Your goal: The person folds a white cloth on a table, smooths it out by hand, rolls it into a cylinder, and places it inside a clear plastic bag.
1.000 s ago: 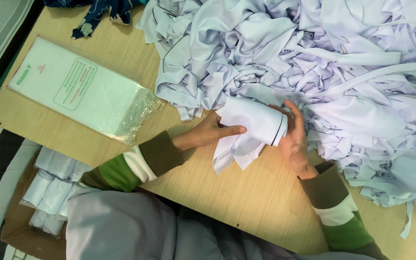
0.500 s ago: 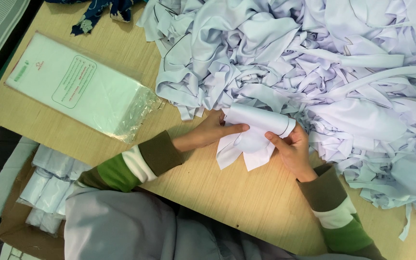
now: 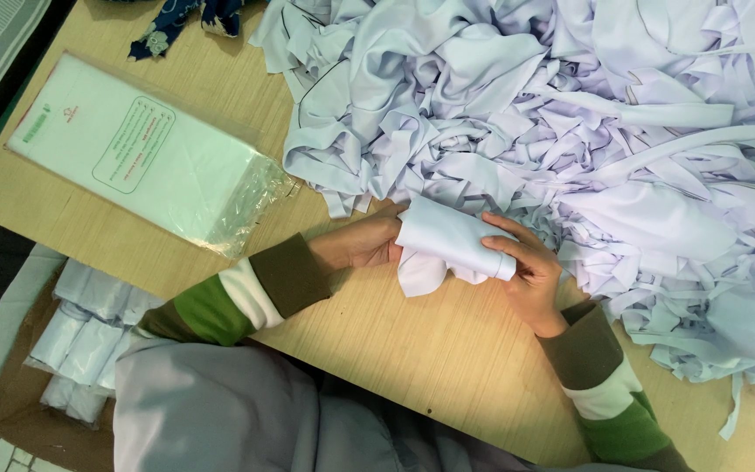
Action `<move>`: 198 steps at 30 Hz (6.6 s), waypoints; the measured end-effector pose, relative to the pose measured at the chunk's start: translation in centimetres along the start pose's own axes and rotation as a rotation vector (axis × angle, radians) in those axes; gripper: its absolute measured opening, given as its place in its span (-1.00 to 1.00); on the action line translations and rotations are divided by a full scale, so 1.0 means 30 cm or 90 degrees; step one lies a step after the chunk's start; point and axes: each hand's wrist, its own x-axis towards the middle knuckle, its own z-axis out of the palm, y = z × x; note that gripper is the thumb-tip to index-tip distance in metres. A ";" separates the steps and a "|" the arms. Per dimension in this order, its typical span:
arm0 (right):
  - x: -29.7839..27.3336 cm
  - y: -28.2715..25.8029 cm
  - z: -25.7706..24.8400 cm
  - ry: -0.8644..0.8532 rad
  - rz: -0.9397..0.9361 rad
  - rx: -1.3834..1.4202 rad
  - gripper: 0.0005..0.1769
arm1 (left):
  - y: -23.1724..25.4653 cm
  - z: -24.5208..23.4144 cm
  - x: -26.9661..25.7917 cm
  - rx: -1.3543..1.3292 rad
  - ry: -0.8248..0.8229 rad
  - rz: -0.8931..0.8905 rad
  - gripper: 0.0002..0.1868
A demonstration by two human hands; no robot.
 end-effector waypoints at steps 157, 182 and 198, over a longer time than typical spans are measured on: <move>-0.143 0.132 -0.160 0.027 0.440 0.674 -0.50 | 0.079 0.235 -0.054 0.855 -0.233 0.272 -0.35; -0.158 0.087 -0.168 -0.022 0.593 0.515 -0.57 | 0.212 0.111 -0.098 0.495 -0.232 -0.095 -0.11; -0.040 0.066 -0.169 0.111 0.506 0.669 -0.51 | 0.104 0.023 0.004 0.449 -0.012 0.114 -0.73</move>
